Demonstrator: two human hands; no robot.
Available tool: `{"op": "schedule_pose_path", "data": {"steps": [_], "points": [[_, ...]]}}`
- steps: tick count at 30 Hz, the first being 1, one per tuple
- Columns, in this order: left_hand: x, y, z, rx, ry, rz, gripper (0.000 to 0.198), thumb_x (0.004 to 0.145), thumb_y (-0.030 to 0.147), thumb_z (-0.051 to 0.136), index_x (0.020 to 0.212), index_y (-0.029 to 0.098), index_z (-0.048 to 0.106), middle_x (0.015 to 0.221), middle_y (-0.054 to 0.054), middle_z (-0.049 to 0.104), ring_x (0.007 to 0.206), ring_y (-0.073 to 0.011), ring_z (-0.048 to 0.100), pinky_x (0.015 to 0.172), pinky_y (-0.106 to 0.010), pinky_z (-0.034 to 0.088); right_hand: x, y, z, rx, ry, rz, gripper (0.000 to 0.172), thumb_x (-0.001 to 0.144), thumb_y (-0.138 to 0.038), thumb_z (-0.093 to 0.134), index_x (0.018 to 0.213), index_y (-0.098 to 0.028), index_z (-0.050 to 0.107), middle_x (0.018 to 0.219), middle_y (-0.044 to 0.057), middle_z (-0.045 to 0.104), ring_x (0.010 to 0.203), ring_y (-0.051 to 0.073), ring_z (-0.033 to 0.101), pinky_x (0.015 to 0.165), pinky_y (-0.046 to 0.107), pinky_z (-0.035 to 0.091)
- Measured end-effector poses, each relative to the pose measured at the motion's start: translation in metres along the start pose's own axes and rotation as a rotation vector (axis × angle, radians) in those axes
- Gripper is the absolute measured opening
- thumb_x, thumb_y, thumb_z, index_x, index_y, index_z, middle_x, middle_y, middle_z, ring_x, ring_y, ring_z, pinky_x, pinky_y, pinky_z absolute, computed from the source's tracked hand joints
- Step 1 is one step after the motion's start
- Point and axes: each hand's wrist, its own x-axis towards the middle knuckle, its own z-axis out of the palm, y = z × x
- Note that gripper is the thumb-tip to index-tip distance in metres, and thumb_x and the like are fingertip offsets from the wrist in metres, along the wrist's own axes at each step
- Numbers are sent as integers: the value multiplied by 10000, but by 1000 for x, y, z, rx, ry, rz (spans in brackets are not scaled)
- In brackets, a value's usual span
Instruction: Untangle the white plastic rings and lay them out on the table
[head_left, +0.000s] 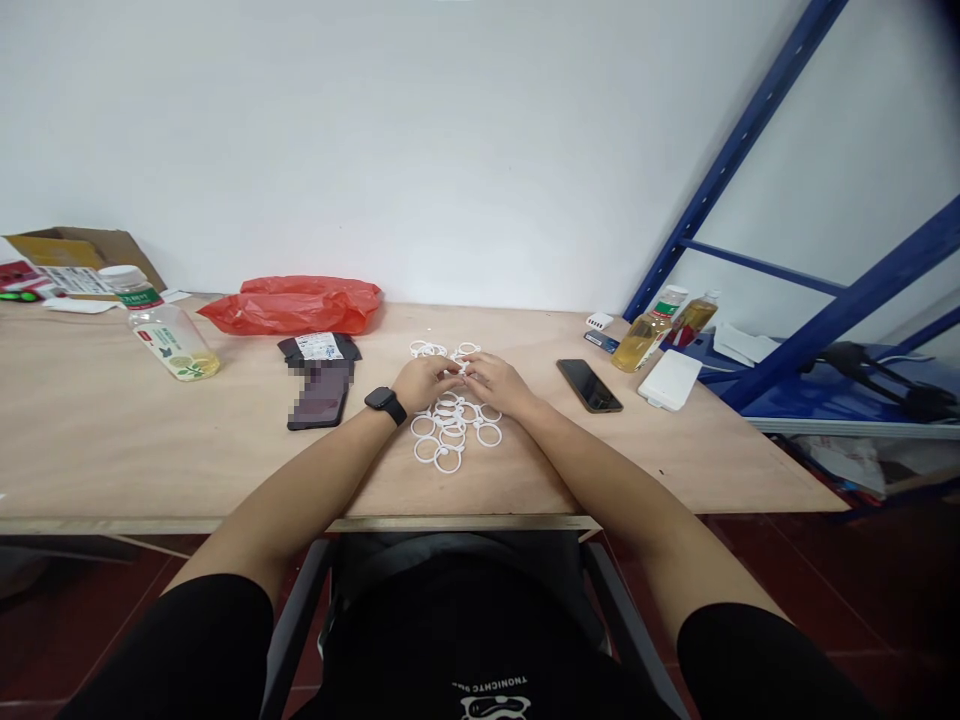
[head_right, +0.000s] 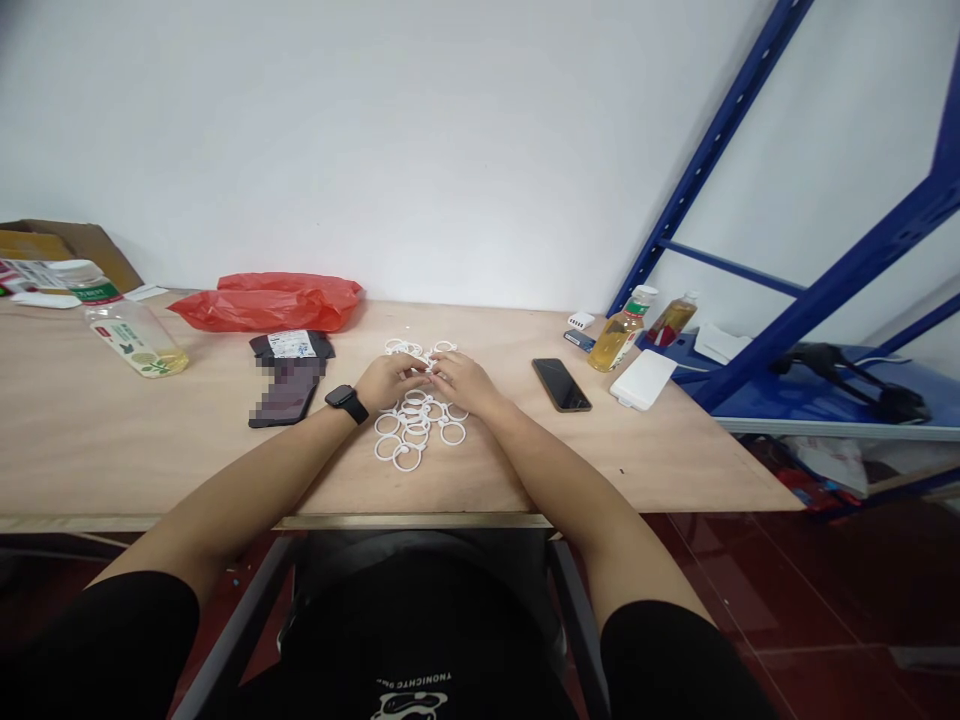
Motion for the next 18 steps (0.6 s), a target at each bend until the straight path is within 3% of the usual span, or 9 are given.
{"op": "schedule_pose_path", "data": {"steps": [12, 18], "points": [[0, -2, -1, 34, -54, 17, 332, 961, 418, 474, 967, 180, 705, 901, -62, 710, 803, -171, 622, 745, -281, 461, -1, 4, 3, -46, -45, -2, 191, 918, -267, 579, 1043, -230, 719, 1252, 93, 677, 1196, 237, 614, 1033, 434, 479], [1, -1, -2, 116, -66, 24, 367, 986, 412, 398, 1011, 185, 684, 964, -78, 700, 897, -194, 616, 823, -307, 460, 0, 2, 5, -26, -21, 17, 196, 923, -260, 573, 1040, -234, 727, 1226, 85, 693, 1176, 228, 630, 1044, 425, 477]]}}
